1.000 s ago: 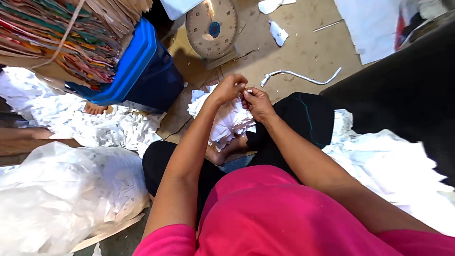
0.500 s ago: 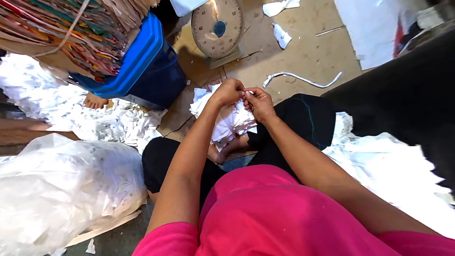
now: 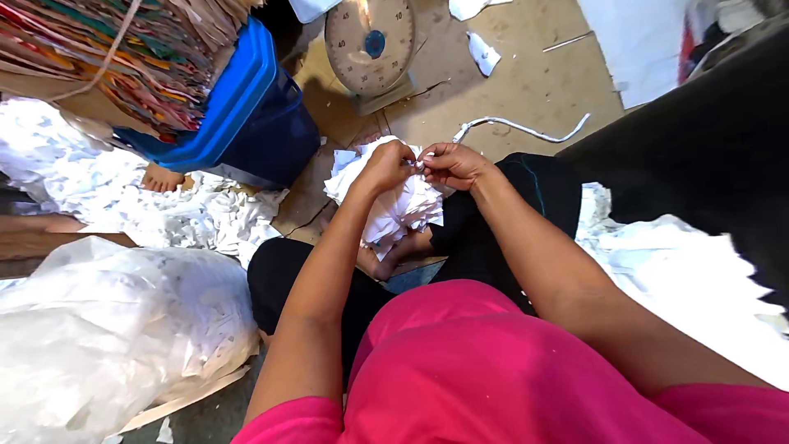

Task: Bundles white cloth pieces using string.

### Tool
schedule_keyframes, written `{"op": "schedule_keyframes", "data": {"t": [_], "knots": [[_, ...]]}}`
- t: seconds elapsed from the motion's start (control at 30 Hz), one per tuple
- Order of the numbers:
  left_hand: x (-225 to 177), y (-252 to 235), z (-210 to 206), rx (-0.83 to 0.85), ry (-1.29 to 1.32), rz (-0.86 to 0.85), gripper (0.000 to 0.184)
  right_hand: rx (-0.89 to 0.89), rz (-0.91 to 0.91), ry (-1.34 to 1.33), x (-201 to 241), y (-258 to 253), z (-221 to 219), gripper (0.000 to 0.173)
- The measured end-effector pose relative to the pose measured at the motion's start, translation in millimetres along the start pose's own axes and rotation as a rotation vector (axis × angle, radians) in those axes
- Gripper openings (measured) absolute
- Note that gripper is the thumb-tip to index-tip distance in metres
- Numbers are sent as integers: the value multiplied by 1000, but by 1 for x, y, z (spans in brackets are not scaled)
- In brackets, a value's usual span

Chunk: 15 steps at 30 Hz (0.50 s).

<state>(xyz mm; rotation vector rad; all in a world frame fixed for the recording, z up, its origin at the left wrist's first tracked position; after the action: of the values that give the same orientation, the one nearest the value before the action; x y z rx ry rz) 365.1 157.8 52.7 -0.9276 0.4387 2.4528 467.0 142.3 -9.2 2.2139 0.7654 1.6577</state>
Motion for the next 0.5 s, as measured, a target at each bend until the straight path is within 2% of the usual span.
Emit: {"op": "schedule_keyframes", "data": {"t": [0.13, 0.27, 0.33, 0.43, 0.5], "knots": [[0, -8, -2, 31, -14, 0, 18, -123, 207, 498, 34, 7, -4, 9], [5, -14, -10, 18, 33, 30, 20, -343, 476, 1029, 50, 15, -10, 13], [6, -18, -13, 0, 53, 59, 26, -402, 632, 1123, 45, 20, -15, 14], [16, -21, -8, -47, 92, 199, 42, -493, 906, 1056, 42, 39, -22, 12], [13, -23, -7, -29, 68, 202, 38, -524, 1000, 988, 41, 48, -23, 14]]}}
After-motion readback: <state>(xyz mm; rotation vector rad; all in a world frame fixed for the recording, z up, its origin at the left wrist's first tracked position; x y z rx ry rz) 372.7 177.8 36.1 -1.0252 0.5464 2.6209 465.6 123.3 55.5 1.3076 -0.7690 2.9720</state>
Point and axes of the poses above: each hand's wrist, its own y-axis away from the middle knuckle, its own z-axis out of the back of the hand, x = y × z, the point moved 10 cm from there along -y, towards the middle knuckle, and after that the axes turned 8 degrees about -x, right-handed, at the moved point
